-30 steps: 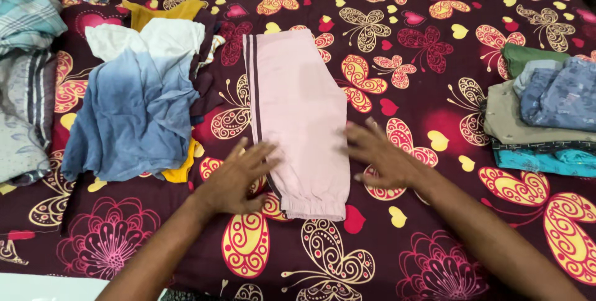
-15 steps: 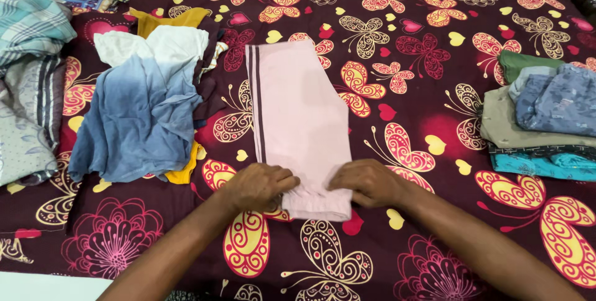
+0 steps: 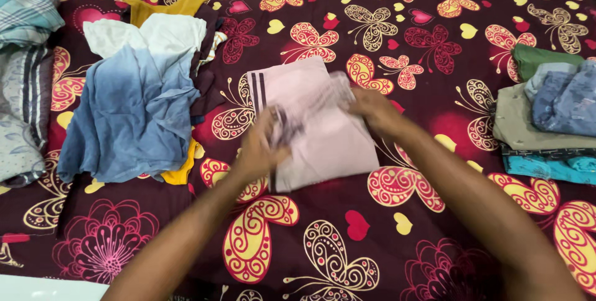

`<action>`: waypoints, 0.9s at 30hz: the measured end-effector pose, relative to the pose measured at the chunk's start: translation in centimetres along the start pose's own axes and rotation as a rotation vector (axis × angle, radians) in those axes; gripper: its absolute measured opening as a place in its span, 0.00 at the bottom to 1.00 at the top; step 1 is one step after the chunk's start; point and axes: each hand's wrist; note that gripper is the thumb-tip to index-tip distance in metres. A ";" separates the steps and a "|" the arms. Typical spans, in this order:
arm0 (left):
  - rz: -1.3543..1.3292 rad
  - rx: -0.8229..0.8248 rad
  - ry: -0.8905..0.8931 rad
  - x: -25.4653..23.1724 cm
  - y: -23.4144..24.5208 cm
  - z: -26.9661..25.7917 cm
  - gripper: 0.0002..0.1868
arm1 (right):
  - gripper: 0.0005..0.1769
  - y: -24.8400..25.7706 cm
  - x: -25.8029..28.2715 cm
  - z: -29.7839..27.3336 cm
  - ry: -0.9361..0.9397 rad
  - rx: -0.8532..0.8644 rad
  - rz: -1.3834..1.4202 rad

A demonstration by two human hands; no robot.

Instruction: The person folds several garments on a bed, including a blue patterned short, pink track pants, and a blue-and-white tie-dye shirt. Each item is smoothed, folded into a compact rectangle, and placed into a growing stack on the right side of the bed.

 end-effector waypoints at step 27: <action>0.581 -0.605 0.282 10.5 2.3 11.6 0.29 | 0.40 -1.5 -6.8 12.1 0.072 -0.367 -0.669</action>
Point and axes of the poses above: each hand's wrist, its own z-axis towards the middle knuckle, its own y-axis out of the back of the hand, x = y × z, and after that the axes turned 9 degrees about y, right-handed
